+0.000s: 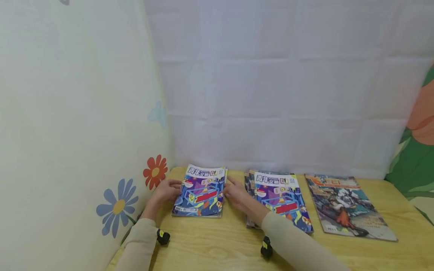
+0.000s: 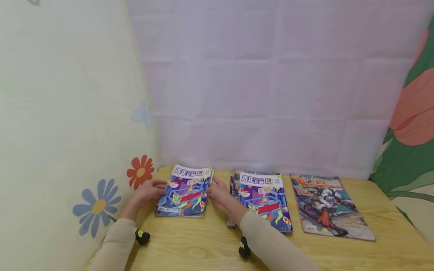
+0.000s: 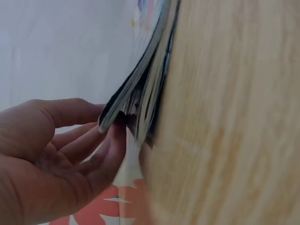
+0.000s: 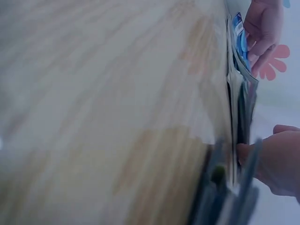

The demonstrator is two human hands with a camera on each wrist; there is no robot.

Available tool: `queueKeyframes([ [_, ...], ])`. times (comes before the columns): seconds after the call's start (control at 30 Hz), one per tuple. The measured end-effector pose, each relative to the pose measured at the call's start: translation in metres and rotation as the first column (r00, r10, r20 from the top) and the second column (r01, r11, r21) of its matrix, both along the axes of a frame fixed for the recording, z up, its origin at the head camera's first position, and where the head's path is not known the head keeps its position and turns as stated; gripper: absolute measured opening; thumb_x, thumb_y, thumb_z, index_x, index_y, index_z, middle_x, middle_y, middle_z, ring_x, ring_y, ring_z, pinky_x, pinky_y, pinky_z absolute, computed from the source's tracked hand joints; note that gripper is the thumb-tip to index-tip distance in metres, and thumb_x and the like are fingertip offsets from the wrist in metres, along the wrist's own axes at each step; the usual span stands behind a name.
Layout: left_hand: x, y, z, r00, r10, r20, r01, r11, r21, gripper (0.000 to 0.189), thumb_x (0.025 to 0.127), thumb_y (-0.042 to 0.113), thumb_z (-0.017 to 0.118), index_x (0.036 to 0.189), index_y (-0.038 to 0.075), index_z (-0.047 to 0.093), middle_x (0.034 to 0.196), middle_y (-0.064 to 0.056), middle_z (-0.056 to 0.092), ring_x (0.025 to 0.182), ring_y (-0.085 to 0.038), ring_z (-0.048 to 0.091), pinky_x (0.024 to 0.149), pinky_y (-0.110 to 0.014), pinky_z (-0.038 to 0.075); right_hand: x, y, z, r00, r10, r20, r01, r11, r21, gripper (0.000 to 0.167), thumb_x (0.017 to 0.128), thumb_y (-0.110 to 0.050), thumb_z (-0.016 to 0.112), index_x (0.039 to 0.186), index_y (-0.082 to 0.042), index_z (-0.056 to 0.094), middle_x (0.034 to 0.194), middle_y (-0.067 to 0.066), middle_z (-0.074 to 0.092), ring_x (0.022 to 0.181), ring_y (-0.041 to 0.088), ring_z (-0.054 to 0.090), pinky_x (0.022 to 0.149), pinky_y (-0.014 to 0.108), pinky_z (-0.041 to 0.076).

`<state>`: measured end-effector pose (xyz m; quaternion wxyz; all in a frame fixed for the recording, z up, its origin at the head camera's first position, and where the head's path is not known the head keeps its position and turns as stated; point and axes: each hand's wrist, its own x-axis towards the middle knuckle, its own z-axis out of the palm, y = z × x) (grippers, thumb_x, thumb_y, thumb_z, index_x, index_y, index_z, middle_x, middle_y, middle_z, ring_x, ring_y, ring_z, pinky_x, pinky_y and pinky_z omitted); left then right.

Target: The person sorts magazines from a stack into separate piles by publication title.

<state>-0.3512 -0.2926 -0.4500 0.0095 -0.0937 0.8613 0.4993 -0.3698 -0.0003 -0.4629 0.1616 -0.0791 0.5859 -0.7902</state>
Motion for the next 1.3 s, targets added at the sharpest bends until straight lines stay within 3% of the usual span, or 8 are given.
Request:
queueKeyframes([
  [0.13,-0.002,0.005,0.004,1.0,0.01,-0.019,-0.011,0.998,-0.063,0.045,0.095,0.004,0.067,0.138,-0.006,0.054,0.126,-0.026,0.063,0.106,-0.036,0.065,0.089,-0.045,0.056,0.006,0.024,0.01,0.996,0.012,-0.088,0.002,0.987,0.16,0.074,0.085,0.013,0.052,0.156,0.007,0.028,0.152,0.035,0.034,0.14,0.048,0.035,0.113,0.053,0.034],
  [0.27,0.0,0.008,0.014,0.997,0.007,-0.072,-0.018,0.988,-0.15,0.043,0.098,0.007,0.065,0.138,-0.005,0.054,0.126,-0.026,0.062,0.111,-0.039,0.062,0.092,-0.05,0.054,0.011,0.049,0.026,0.983,0.047,-0.176,-0.015,0.983,0.181,0.062,0.09,0.011,0.05,0.15,0.013,0.034,0.149,0.036,0.038,0.136,0.05,0.041,0.11,0.05,0.038],
  [0.47,0.006,0.02,0.033,0.976,-0.096,-0.193,0.039,0.959,-0.28,0.042,0.099,0.012,0.061,0.138,-0.004,0.057,0.126,-0.025,0.063,0.113,-0.041,0.061,0.093,-0.053,0.052,0.016,0.091,0.048,0.967,0.053,-0.25,0.006,0.973,0.229,0.05,0.098,0.006,0.05,0.148,0.008,0.044,0.146,0.029,0.047,0.132,0.043,0.049,0.109,0.049,0.041],
  [0.77,0.016,0.078,0.04,0.894,-0.269,-0.359,0.129,0.92,-0.37,0.03,0.099,0.009,0.064,0.126,-0.003,0.065,0.114,-0.018,0.07,0.105,-0.038,0.067,0.087,-0.049,0.056,0.029,0.147,0.052,0.94,-0.006,-0.341,0.124,0.937,0.327,0.042,0.099,0.0,0.056,0.141,0.005,0.054,0.136,0.025,0.057,0.122,0.041,0.058,0.104,0.054,0.045],
  [0.93,0.02,0.128,0.027,0.841,-0.364,-0.401,0.22,0.906,-0.36,0.024,0.097,0.004,0.066,0.121,0.002,0.069,0.109,-0.01,0.072,0.095,-0.029,0.069,0.078,-0.04,0.059,0.038,0.177,0.045,0.905,0.003,-0.425,0.21,0.866,0.453,0.035,0.099,-0.003,0.056,0.133,0.003,0.062,0.127,0.018,0.064,0.116,0.041,0.06,0.097,0.055,0.05],
  [1.1,0.02,0.175,0.014,0.787,-0.479,-0.39,0.338,0.862,-0.377,0.026,0.097,-0.001,0.063,0.122,0.001,0.068,0.106,-0.008,0.072,0.089,-0.025,0.069,0.072,-0.037,0.058,0.044,0.202,0.036,0.887,0.017,-0.461,0.259,0.809,0.528,0.032,0.101,-0.002,0.054,0.131,0.004,0.063,0.127,0.022,0.063,0.114,0.041,0.06,0.09,0.053,0.053],
  [1.17,0.018,0.19,0.011,0.766,-0.52,-0.379,0.376,0.84,-0.392,0.026,0.098,-0.001,0.062,0.123,0.0,0.067,0.106,-0.01,0.071,0.09,-0.026,0.069,0.073,-0.037,0.058,0.045,0.211,0.033,0.887,0.009,-0.462,0.281,0.783,0.555,0.032,0.1,-0.001,0.054,0.13,0.003,0.064,0.129,0.022,0.062,0.112,0.04,0.061,0.077,0.047,0.056],
  [1.3,0.01,0.217,0.008,0.744,-0.563,-0.36,0.429,0.816,-0.388,0.026,0.098,0.0,0.061,0.123,-0.005,0.065,0.11,-0.015,0.069,0.096,-0.03,0.068,0.079,-0.04,0.058,0.045,0.227,0.029,0.881,-0.015,-0.474,0.345,0.706,0.619,0.036,0.095,0.001,0.056,0.13,0.002,0.064,0.129,0.023,0.062,0.104,0.034,0.063,0.064,0.039,0.055],
])
